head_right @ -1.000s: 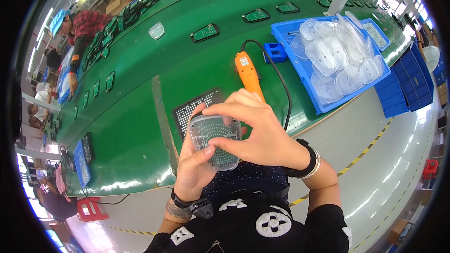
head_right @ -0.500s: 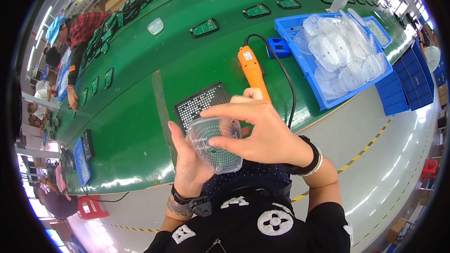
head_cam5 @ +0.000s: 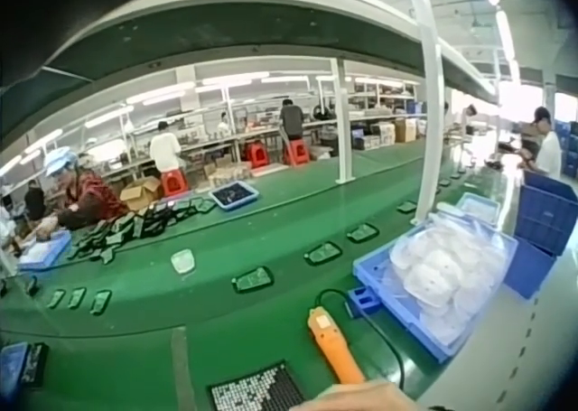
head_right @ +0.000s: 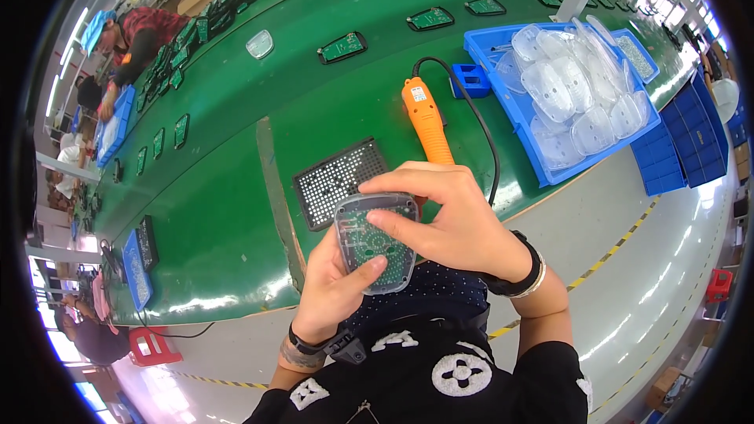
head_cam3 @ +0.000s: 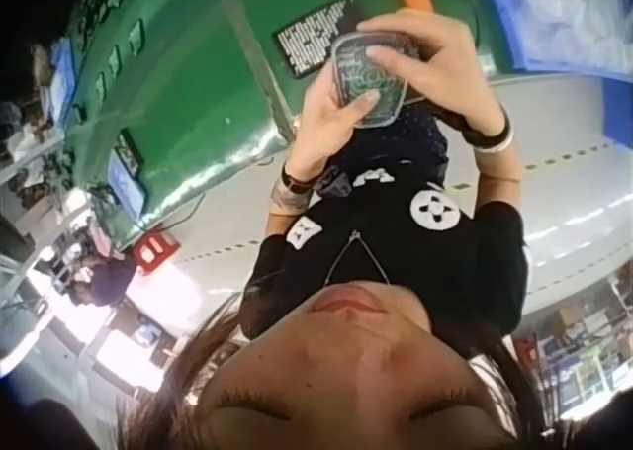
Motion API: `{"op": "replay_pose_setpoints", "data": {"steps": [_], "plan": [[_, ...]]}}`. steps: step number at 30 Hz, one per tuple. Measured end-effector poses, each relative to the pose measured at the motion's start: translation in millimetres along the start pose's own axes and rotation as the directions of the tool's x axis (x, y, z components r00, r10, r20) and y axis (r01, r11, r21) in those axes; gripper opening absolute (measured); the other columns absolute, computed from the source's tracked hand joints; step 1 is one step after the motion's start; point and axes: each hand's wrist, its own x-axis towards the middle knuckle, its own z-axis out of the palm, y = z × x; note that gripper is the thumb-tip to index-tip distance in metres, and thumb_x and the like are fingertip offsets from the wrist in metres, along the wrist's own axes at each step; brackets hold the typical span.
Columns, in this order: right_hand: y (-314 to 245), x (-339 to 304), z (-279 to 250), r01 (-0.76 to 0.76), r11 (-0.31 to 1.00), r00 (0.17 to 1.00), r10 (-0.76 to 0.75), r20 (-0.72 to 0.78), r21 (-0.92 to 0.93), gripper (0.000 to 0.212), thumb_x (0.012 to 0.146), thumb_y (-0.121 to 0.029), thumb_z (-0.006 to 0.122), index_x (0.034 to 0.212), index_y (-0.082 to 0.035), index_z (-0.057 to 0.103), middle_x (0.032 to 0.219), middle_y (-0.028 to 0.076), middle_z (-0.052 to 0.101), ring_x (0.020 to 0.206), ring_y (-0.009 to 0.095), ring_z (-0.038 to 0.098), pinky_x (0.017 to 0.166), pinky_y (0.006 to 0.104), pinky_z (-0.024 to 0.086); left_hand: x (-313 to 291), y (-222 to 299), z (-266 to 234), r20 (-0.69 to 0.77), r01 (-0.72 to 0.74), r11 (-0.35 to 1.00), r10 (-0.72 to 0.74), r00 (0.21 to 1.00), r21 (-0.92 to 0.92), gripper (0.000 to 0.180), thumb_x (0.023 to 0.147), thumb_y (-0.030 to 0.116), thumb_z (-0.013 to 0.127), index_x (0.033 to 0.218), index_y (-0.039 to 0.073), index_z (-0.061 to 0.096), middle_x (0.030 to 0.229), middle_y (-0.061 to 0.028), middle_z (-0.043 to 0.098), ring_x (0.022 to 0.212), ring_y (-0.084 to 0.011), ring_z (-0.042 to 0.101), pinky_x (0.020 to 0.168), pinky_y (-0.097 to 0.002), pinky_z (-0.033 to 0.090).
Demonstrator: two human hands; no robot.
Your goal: The person picks up a circuit board and uses a power screwdriver to drive screws into it before fitting a plastic cover onto the assembly. After completing the unit, they place it onto the green conveyor belt.
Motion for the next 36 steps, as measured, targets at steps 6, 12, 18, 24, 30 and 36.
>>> {"op": "replay_pose_setpoints", "data": {"steps": [6, 12, 18, 24, 30, 36], "plan": [[8, -3, -4, -0.174, 0.945, 0.984, 0.159, 0.075, 0.277, 0.019, 0.072, -0.002, 0.07, 0.09, 0.001, 0.065, 0.083, 0.009, 0.063, 0.073, 0.012, 0.06, 0.066, 0.0228, 0.048, -11, 4, 0, -0.029, -0.02, 0.861, 0.04, 0.999, 0.508, 0.038, 0.083, 0.004, 0.058, 0.116, -0.004, 0.041, 0.093, -0.0101, 0.059, 0.081, -0.0121, 0.058, 0.069, -0.0267, 0.047], [23, -7, 2, -0.253, 0.953, 0.96, 0.228, 0.16, 0.164, 0.021, 0.073, -0.004, 0.07, 0.092, 0.003, 0.063, 0.085, 0.009, 0.063, 0.074, 0.012, 0.059, 0.065, 0.0219, 0.047, -7, 21, -24, 0.021, -0.017, 0.566, 0.0, 1.0, 0.824, 0.038, 0.079, 0.012, 0.064, 0.108, -0.002, 0.044, 0.076, -0.0119, 0.059, 0.064, -0.0139, 0.058, 0.056, -0.0311, 0.046], [62, 5, -21, -0.165, 0.885, 0.986, 0.139, -0.091, -0.435, 0.047, 0.072, -0.013, 0.072, 0.112, 0.0, 0.051, 0.089, 0.012, 0.061, 0.076, 0.019, 0.06, 0.065, 0.0251, 0.047, 116, 75, -150, -0.172, 0.149, 0.705, -0.039, 0.984, 0.693, 0.045, 0.074, 0.007, 0.066, 0.114, 0.001, 0.046, 0.094, -0.0095, 0.06, 0.083, -0.0159, 0.059, 0.069, -0.0294, 0.05], [84, 18, -23, -0.321, 0.794, 0.946, 0.287, -0.148, -0.516, 0.072, 0.072, -0.019, 0.071, 0.127, 0.002, 0.03, 0.084, 0.015, 0.057, 0.073, 0.024, 0.059, 0.066, 0.0289, 0.046, 228, 122, -301, -0.464, 0.37, 0.307, 0.337, 0.819, 0.877, 0.057, 0.072, 0.015, 0.068, 0.122, 0.0, 0.043, 0.101, -0.0151, 0.06, 0.088, -0.0235, 0.06, 0.074, -0.0345, 0.05], [88, 47, -33, -0.575, 0.729, 0.801, 0.595, -0.072, -0.371, 0.076, 0.072, -0.016, 0.07, 0.13, 0.006, 0.026, 0.086, 0.016, 0.059, 0.072, 0.025, 0.06, 0.065, 0.029, 0.047, 296, 92, -272, 0.144, -0.095, -0.151, 0.364, 0.92, 0.984, 0.063, 0.068, 0.035, 0.071, 0.119, 0.005, 0.05, 0.123, -0.0161, 0.05, 0.11, -0.0348, 0.049, 0.094, -0.039, 0.039], [87, 30, -42, -0.548, 0.695, 0.799, 0.599, 0.047, 0.466, 0.083, 0.069, -0.008, 0.07, 0.135, 0.003, 0.02, 0.086, 0.013, 0.06, 0.07, 0.026, 0.062, 0.063, 0.0369, 0.053, 327, 58, -207, 0.26, -0.243, -0.115, 0.172, 0.95, 0.963, 0.065, 0.071, 0.037, 0.07, 0.121, 0.002, 0.047, 0.123, -0.0228, 0.047, 0.118, -0.0336, 0.043, 0.095, -0.0402, 0.038]]}}
